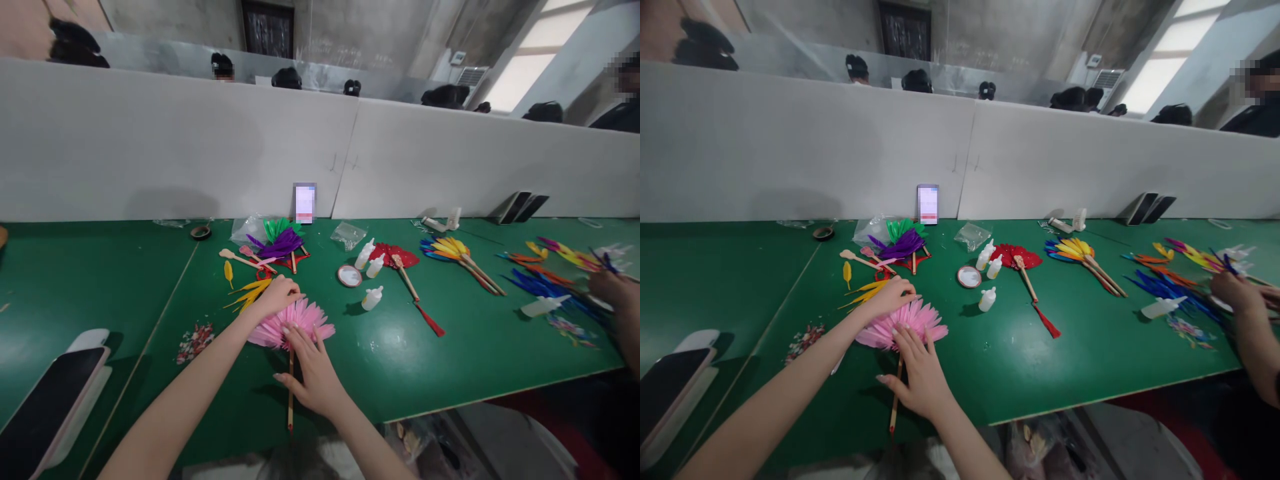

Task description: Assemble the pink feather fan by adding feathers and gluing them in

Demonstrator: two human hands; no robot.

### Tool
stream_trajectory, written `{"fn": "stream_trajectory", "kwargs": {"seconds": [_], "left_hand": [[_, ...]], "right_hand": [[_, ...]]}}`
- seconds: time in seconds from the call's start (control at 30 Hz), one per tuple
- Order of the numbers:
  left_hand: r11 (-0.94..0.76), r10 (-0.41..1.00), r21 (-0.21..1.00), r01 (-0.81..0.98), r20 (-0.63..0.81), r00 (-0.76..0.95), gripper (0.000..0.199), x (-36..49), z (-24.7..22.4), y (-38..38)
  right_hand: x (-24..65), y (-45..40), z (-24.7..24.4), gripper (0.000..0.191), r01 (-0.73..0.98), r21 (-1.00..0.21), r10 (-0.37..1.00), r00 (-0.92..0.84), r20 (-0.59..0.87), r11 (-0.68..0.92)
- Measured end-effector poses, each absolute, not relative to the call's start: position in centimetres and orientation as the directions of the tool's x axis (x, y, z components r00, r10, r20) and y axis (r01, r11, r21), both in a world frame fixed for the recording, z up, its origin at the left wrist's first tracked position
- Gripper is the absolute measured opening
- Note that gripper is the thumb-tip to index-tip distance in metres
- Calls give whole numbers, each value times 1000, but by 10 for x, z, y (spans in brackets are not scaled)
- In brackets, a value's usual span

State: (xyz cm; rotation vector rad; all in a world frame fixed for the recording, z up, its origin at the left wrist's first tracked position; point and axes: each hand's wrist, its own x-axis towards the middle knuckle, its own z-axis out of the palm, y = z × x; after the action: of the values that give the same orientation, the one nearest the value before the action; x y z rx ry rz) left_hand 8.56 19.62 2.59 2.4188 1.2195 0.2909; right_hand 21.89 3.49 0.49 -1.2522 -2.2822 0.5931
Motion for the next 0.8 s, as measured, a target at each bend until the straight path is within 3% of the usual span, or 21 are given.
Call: {"fn": "stream_trajectory", "kwargs": {"seconds": [0.8], "left_hand": [[-520,820,477,709,44,571,25,86,22,198]], "right_hand": [[219,35,4,67,669,-540,855,-463,234,511]]}}
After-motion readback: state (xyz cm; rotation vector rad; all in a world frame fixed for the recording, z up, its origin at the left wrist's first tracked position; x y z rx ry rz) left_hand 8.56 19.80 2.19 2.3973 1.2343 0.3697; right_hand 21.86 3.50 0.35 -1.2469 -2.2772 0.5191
